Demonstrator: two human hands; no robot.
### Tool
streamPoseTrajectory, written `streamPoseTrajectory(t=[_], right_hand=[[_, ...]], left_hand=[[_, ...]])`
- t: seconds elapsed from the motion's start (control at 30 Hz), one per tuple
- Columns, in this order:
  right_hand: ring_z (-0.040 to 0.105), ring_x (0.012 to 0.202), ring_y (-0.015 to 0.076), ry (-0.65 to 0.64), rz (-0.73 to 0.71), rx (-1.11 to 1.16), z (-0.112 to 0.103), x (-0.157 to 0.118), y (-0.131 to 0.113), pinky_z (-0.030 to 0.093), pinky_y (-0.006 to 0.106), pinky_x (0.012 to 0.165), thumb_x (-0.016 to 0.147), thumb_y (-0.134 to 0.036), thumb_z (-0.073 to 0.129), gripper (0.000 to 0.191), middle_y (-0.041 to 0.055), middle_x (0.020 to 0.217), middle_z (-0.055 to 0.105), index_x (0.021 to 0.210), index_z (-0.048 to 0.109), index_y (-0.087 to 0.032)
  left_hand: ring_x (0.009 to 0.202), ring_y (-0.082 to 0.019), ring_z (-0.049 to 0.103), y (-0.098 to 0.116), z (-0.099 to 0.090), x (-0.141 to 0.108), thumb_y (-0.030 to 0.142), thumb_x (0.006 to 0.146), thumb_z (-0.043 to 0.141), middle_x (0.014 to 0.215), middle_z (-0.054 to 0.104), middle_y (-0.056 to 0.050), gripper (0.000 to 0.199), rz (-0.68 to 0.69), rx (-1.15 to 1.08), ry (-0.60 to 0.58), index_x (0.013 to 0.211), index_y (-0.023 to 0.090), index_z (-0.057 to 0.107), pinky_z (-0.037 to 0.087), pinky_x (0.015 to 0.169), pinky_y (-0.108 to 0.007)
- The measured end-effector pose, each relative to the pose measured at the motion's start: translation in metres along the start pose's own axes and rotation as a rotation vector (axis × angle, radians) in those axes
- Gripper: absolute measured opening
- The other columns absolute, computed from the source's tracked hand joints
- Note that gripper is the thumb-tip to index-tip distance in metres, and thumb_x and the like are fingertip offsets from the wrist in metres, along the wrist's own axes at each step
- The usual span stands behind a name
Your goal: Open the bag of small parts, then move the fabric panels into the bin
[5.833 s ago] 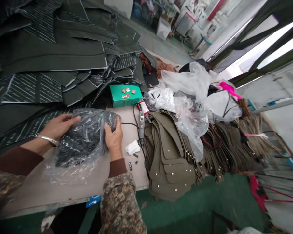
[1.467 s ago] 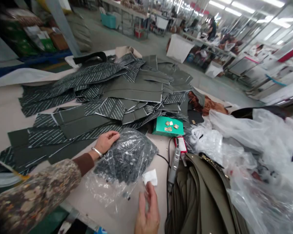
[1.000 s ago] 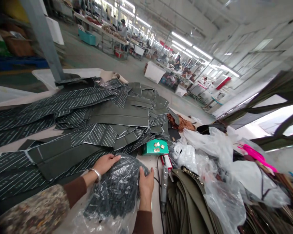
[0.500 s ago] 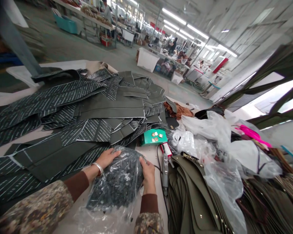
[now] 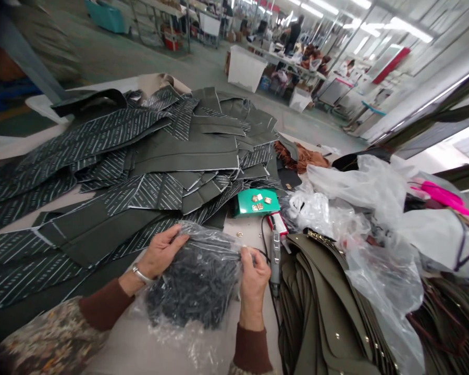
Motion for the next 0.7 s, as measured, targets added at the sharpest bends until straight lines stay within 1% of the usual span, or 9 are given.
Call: streamPoseTrajectory(t=[0.1, 0.17, 0.3, 0.4, 0.47, 0.53, 0.63, 0.67, 0.7], right_hand=[[0.058, 0.062, 0.0122, 0.030, -0.050, -0.027, -0.003, 0.012, -0.009, 0.048, 0.028, 0.063, 0.084, -0.039, 0.073, 0.025, -0.0043, 0.068, 0.062, 0.082, 0.067, -0.014], [0.060, 0.064, 0.0127, 0.052, -0.065, -0.048, -0.002, 0.021, -0.012, 0.050, 0.029, 0.066, 0.086, -0.037, 0.071, 0.024, -0.0037, 0.070, 0.063, 0.080, 0.065, -0.014], [0.059, 0.062, 0.0118, 0.118, -0.045, -0.102, -0.002, 0.037, -0.008, 0.050, 0.028, 0.062, 0.089, -0.040, 0.067, 0.029, -0.0035, 0.069, 0.062, 0.077, 0.063, -0.014], [0.057, 0.060, 0.0115, 0.172, -0.018, -0.162, -0.008, 0.046, -0.007, 0.048, 0.027, 0.061, 0.088, -0.045, 0.066, 0.032, -0.0037, 0.068, 0.060, 0.076, 0.062, -0.015], [0.055, 0.061, 0.0120, 0.198, -0.001, -0.199, -0.013, 0.048, -0.012, 0.046, 0.027, 0.062, 0.084, -0.051, 0.067, 0.036, -0.0038, 0.067, 0.059, 0.076, 0.063, -0.016], [0.054, 0.062, 0.0138, 0.222, 0.016, -0.229, -0.018, 0.045, -0.019, 0.044, 0.028, 0.061, 0.073, -0.059, 0.069, 0.042, -0.0036, 0.063, 0.058, 0.073, 0.065, -0.017], [0.055, 0.061, 0.0209, 0.247, 0.045, -0.290, -0.023, 0.043, -0.020, 0.042, 0.031, 0.057, 0.059, -0.065, 0.071, 0.047, 0.0006, 0.056, 0.061, 0.064, 0.066, -0.018], [0.058, 0.064, 0.0243, 0.218, 0.047, -0.314, -0.020, 0.044, -0.018, 0.042, 0.032, 0.057, 0.056, -0.063, 0.073, 0.046, 0.0029, 0.057, 0.064, 0.063, 0.069, -0.018], [0.061, 0.067, 0.0277, 0.202, 0.044, -0.338, -0.018, 0.045, -0.016, 0.043, 0.033, 0.058, 0.054, -0.061, 0.075, 0.043, 0.0047, 0.058, 0.067, 0.063, 0.071, -0.018]], left_hand=[[0.079, -0.018, 0.061, 0.017, 0.005, 0.004, 0.047, 0.096, 0.053, 0.081, 0.062, -0.001, 0.034, 0.072, -0.044, -0.006, 0.085, 0.016, 0.062, 0.051, 0.076, -0.035], [0.079, -0.019, 0.061, 0.023, 0.010, 0.012, 0.047, 0.096, 0.054, 0.083, 0.063, -0.001, 0.034, 0.094, -0.069, -0.015, 0.087, 0.015, 0.063, 0.051, 0.076, -0.036], [0.081, -0.019, 0.063, 0.025, 0.023, 0.030, 0.044, 0.096, 0.055, 0.089, 0.064, -0.003, 0.031, 0.108, -0.105, -0.042, 0.093, 0.014, 0.063, 0.052, 0.077, -0.037], [0.083, -0.019, 0.063, 0.028, 0.030, 0.036, 0.043, 0.096, 0.054, 0.089, 0.064, -0.003, 0.031, 0.113, -0.115, -0.054, 0.093, 0.014, 0.063, 0.052, 0.079, -0.038], [0.083, -0.019, 0.063, 0.034, 0.033, 0.033, 0.042, 0.097, 0.053, 0.088, 0.065, -0.002, 0.031, 0.125, -0.097, -0.054, 0.092, 0.014, 0.063, 0.052, 0.079, -0.037], [0.080, -0.019, 0.064, 0.043, 0.038, 0.026, 0.041, 0.097, 0.053, 0.084, 0.065, -0.001, 0.030, 0.146, -0.047, -0.060, 0.089, 0.014, 0.064, 0.053, 0.076, -0.036], [0.071, -0.016, 0.063, 0.048, 0.046, 0.021, 0.034, 0.097, 0.054, 0.073, 0.064, 0.000, 0.028, 0.176, 0.078, -0.067, 0.080, 0.015, 0.064, 0.052, 0.070, -0.032], [0.072, -0.017, 0.064, 0.045, 0.045, 0.022, 0.032, 0.094, 0.056, 0.072, 0.066, -0.001, 0.024, 0.175, 0.128, -0.050, 0.081, 0.016, 0.066, 0.053, 0.071, -0.032], [0.077, -0.018, 0.065, 0.042, 0.042, 0.022, 0.030, 0.092, 0.057, 0.078, 0.070, -0.003, 0.017, 0.170, 0.172, -0.026, 0.088, 0.017, 0.069, 0.053, 0.074, -0.031]])
Point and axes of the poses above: each hand's wrist, its own x-axis towards the middle knuckle, its own z-axis out of the palm, y = z × x, the point moved 9 cm from there along x, towards the middle knuckle
